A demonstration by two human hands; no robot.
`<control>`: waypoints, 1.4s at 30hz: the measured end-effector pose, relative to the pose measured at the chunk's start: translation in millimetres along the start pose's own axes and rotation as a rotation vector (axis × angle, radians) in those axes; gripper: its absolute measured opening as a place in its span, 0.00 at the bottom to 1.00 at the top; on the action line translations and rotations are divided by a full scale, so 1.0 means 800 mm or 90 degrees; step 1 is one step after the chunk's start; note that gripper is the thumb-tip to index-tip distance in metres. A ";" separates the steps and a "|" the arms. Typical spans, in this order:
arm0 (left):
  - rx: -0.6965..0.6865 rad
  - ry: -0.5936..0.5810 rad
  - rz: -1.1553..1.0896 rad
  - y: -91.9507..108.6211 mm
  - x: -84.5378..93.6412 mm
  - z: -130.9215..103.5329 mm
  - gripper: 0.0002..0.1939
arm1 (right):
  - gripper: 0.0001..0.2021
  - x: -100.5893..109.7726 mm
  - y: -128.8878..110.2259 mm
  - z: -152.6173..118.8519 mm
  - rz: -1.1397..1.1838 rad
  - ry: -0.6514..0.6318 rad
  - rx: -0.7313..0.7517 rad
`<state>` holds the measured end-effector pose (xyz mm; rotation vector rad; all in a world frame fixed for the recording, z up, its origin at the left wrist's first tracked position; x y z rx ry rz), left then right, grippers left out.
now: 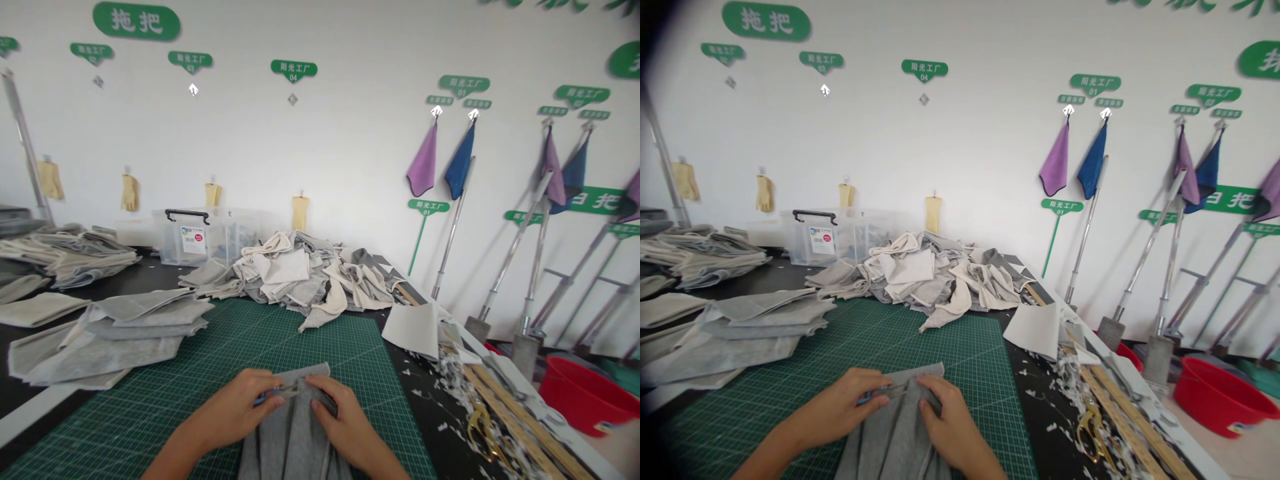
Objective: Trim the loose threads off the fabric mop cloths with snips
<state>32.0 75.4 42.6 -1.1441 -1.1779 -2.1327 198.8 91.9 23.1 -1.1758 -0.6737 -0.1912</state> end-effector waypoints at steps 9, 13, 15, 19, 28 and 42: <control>-0.010 -0.009 0.016 0.005 0.000 0.001 0.18 | 0.18 -0.002 0.003 0.001 -0.003 -0.013 -0.005; -0.014 -0.026 0.016 0.005 -0.003 0.000 0.15 | 0.18 -0.002 0.002 0.002 -0.001 -0.012 0.002; -0.024 -0.034 0.007 0.009 -0.003 0.002 0.14 | 0.18 -0.003 0.001 0.002 0.004 -0.012 0.008; -0.030 -0.024 0.002 0.011 0.001 0.003 0.15 | 0.18 -0.004 -0.001 0.002 0.014 -0.016 0.017; -0.065 -0.032 -0.005 0.024 0.002 -0.001 0.15 | 0.19 -0.002 -0.002 0.004 0.026 -0.016 0.027; -0.099 -0.043 0.004 0.049 -0.003 -0.011 0.15 | 0.18 0.000 -0.005 0.002 0.025 -0.007 0.032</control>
Point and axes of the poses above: each hand's wrist, its own z-axis towards the middle knuckle, its own x-axis out of the back of the hand, y = z × x, the point moved 10 cm from there along z, towards the middle knuckle, and after that the axes turned 5 degrees about -x, right-handed, at the moved point
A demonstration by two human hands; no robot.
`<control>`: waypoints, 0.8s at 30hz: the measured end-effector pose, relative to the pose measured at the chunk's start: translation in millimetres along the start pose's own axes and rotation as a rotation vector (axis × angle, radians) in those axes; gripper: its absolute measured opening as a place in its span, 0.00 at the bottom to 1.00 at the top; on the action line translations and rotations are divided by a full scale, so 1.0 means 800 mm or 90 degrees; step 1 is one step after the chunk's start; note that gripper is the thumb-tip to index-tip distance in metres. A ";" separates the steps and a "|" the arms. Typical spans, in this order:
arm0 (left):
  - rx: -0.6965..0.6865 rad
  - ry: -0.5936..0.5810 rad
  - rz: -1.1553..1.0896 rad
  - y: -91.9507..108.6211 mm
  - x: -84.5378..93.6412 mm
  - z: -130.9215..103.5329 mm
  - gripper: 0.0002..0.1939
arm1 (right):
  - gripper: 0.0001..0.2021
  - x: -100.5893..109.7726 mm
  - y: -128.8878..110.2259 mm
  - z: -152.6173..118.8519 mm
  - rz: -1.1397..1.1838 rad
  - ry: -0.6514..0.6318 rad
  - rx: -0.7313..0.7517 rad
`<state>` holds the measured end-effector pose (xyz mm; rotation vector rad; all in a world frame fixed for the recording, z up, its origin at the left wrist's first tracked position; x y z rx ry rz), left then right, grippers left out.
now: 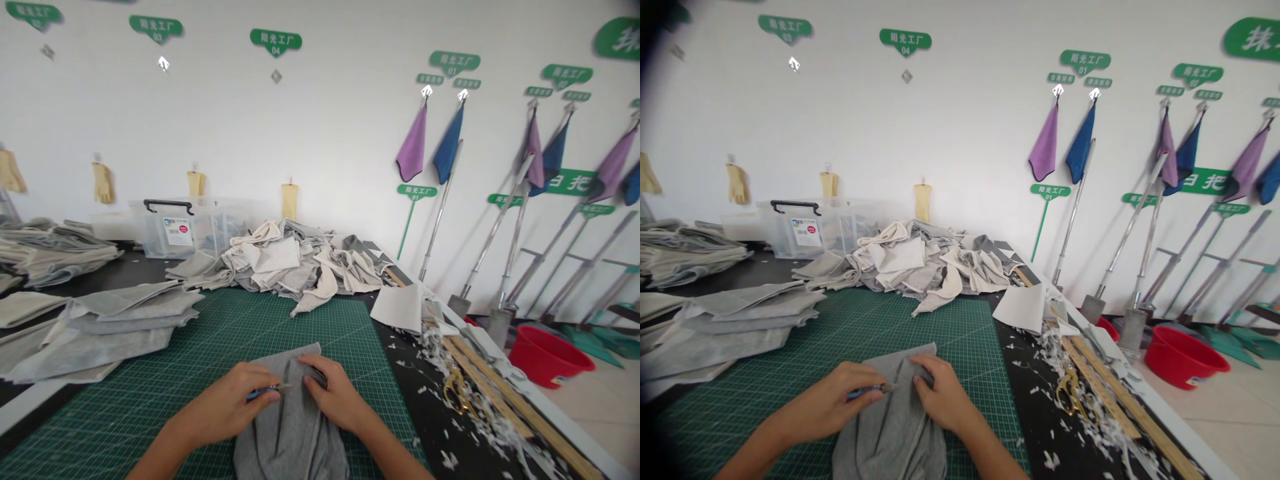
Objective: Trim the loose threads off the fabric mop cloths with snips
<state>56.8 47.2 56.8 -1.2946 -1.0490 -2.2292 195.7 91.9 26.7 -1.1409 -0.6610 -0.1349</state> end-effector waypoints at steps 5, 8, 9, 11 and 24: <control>0.041 -0.008 0.024 -0.014 -0.003 -0.005 0.17 | 0.19 0.001 -0.004 -0.001 0.013 0.000 0.012; 0.038 -0.024 0.033 -0.007 -0.009 -0.010 0.17 | 0.19 0.003 -0.005 -0.002 0.011 0.003 0.006; 0.029 -0.034 0.033 0.000 -0.012 -0.012 0.16 | 0.19 0.003 -0.004 -0.002 0.011 0.004 0.003; 0.010 -0.056 0.036 0.015 -0.018 -0.016 0.14 | 0.19 0.004 -0.004 -0.003 0.016 0.007 0.002; -0.019 -0.089 0.097 0.051 -0.032 -0.007 0.12 | 0.19 0.006 0.004 -0.001 0.053 0.018 -0.003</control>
Point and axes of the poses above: each hand's wrist, its own z-axis towards the middle knuckle, its own x-axis out of the back of the hand, y = z × x, the point moved 10 cm from there along z, towards the middle knuckle, and after that the axes turned 5 degrees about -x, right-handed, at the moved point
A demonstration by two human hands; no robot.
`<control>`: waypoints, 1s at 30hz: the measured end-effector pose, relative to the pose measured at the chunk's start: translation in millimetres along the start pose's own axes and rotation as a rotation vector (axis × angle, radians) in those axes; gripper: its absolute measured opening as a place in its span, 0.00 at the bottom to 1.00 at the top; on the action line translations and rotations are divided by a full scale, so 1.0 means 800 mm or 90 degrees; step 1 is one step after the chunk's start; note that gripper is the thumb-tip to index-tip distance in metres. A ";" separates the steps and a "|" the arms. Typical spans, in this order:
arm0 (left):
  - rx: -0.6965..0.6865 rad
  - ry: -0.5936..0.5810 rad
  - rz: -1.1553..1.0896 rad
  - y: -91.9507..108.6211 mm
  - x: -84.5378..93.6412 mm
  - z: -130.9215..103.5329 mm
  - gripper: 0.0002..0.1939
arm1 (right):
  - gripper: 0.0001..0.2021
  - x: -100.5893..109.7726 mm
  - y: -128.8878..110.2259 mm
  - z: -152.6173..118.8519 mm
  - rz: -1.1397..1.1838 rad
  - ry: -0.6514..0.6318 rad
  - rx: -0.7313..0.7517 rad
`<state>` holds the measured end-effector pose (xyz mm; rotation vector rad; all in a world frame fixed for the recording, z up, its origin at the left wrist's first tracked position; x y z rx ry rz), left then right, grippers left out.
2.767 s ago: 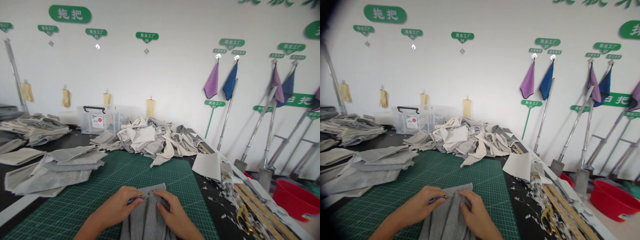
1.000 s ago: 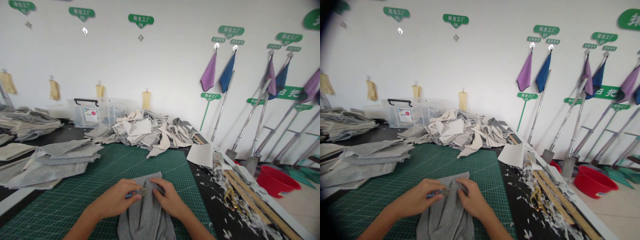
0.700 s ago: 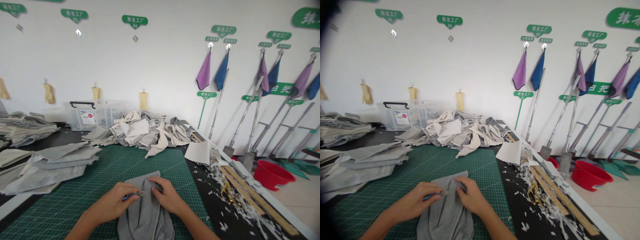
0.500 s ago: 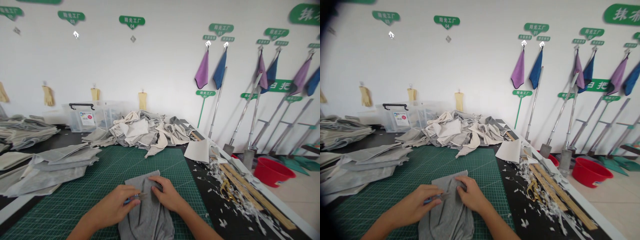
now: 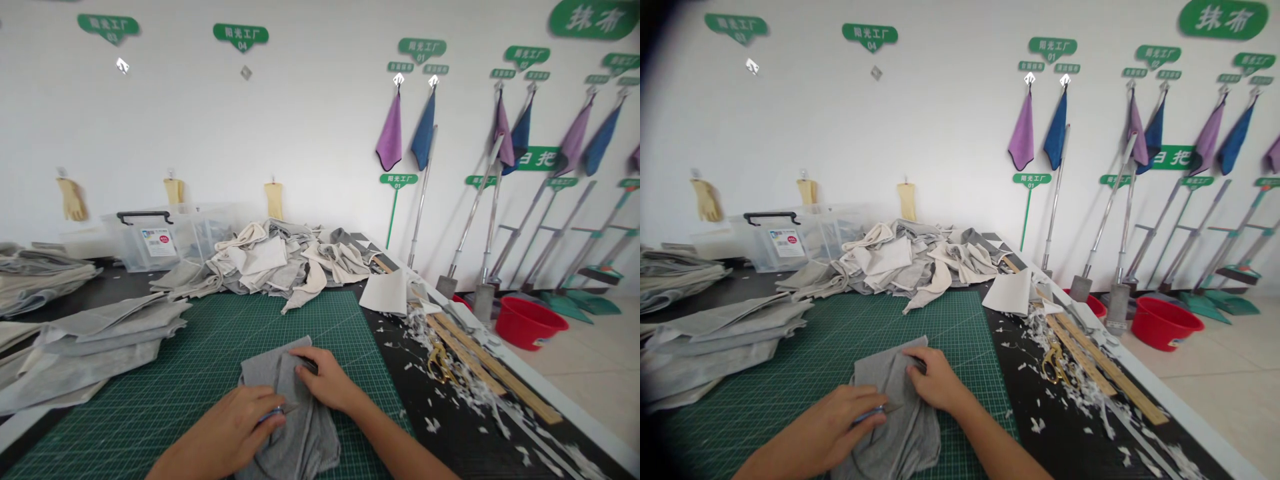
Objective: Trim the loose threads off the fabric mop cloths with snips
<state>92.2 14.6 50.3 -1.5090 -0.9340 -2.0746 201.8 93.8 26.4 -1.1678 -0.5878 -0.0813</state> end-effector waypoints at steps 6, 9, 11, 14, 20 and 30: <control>0.000 0.027 0.046 -0.007 -0.002 0.000 0.17 | 0.19 0.001 0.001 0.001 0.026 0.006 -0.005; -0.004 0.024 0.063 -0.009 -0.006 0.001 0.16 | 0.18 0.002 0.003 0.003 0.058 0.004 -0.012; -0.004 0.030 0.066 -0.010 -0.006 0.001 0.15 | 0.17 0.003 0.004 0.005 0.085 0.002 -0.017; -0.011 0.046 0.069 -0.009 -0.002 0.004 0.14 | 0.16 0.003 0.008 0.008 0.143 0.002 -0.028; -0.018 0.055 0.072 -0.009 -0.002 0.014 0.15 | 0.13 0.012 0.026 0.015 0.271 0.051 -0.062; -0.010 0.052 0.042 -0.011 -0.001 0.025 0.14 | 0.12 0.055 0.067 0.016 0.515 0.242 -0.163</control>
Point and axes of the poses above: each hand's wrist, its own z-axis towards the middle knuckle, its own x-axis out of the back of the hand, y = z × x, the point moved 10 cm from there along z, towards the middle knuckle, and after that the axes turned 5 degrees about -x, right-handed, at the moved point
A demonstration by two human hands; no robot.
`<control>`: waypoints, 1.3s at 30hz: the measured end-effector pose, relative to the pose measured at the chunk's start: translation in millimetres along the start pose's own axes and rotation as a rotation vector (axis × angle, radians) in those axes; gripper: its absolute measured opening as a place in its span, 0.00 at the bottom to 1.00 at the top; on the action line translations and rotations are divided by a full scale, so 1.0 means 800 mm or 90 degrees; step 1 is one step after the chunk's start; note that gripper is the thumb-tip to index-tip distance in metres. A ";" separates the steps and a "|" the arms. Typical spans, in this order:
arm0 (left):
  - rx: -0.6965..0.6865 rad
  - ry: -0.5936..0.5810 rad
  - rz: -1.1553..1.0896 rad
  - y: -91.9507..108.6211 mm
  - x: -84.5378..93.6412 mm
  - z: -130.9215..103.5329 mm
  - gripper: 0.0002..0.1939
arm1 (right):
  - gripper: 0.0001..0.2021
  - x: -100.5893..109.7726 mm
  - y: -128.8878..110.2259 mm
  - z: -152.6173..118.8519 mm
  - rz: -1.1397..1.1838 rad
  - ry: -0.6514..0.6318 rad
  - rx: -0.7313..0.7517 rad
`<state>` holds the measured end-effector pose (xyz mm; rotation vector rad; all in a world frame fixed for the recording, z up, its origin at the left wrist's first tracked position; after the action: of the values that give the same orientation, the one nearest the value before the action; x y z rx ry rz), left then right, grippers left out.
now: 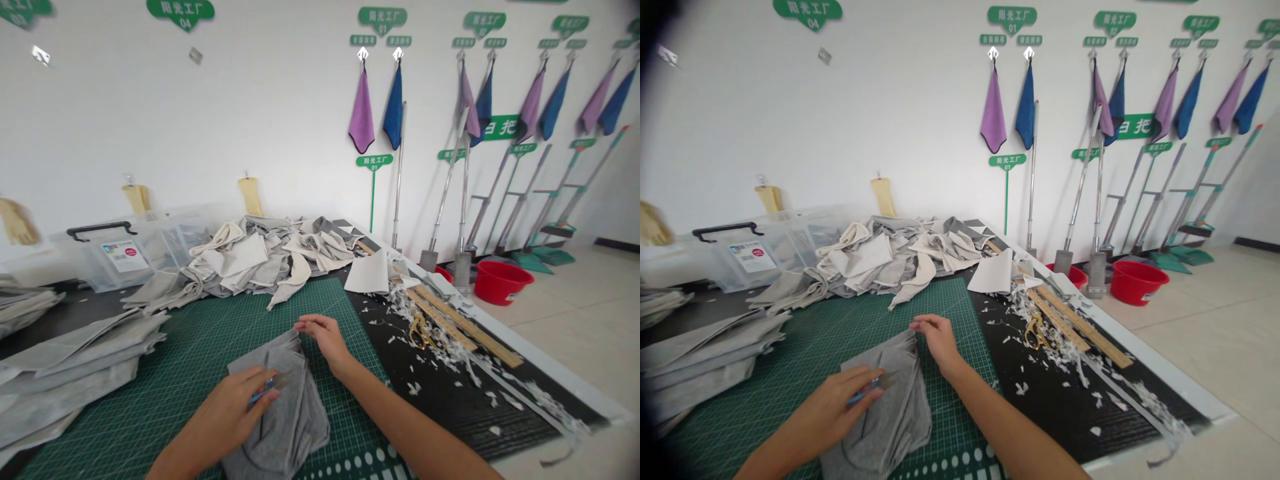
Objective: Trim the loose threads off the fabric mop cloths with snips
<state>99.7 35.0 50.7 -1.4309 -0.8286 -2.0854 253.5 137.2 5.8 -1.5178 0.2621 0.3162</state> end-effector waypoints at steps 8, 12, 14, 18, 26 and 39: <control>-0.006 0.007 -0.001 -0.004 -0.003 0.003 0.13 | 0.11 0.001 0.006 -0.002 -0.026 0.008 -0.029; 0.014 -0.001 0.001 -0.011 -0.003 -0.003 0.14 | 0.11 -0.001 0.006 -0.005 -0.037 0.002 -0.043; 0.013 -0.009 0.010 -0.015 -0.004 -0.009 0.13 | 0.11 -0.002 0.007 -0.006 -0.046 -0.001 -0.051; 0.003 0.017 0.018 -0.023 0.000 -0.019 0.12 | 0.13 -0.002 0.008 -0.005 -0.065 -0.002 -0.052; 0.026 0.020 0.048 -0.029 0.005 -0.024 0.13 | 0.14 0.000 0.015 -0.002 -0.072 0.000 -0.049; -0.008 0.043 0.053 -0.035 0.015 -0.027 0.15 | 0.09 0.021 -0.005 -0.027 -0.395 -0.086 -0.033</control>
<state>62.5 38.9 50.1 -1.3694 -0.7184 -2.0681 270.9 116.3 2.8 -1.5419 -0.3270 -0.0703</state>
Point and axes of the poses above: each hand's wrist, its own z-axis towards the middle knuckle, its own x-axis out of the back of the hand, y = z × x, the point moved 10 cm from there along z, towards the middle knuckle, and after that the axes turned 5 degrees about -x, right-handed, at the moved point
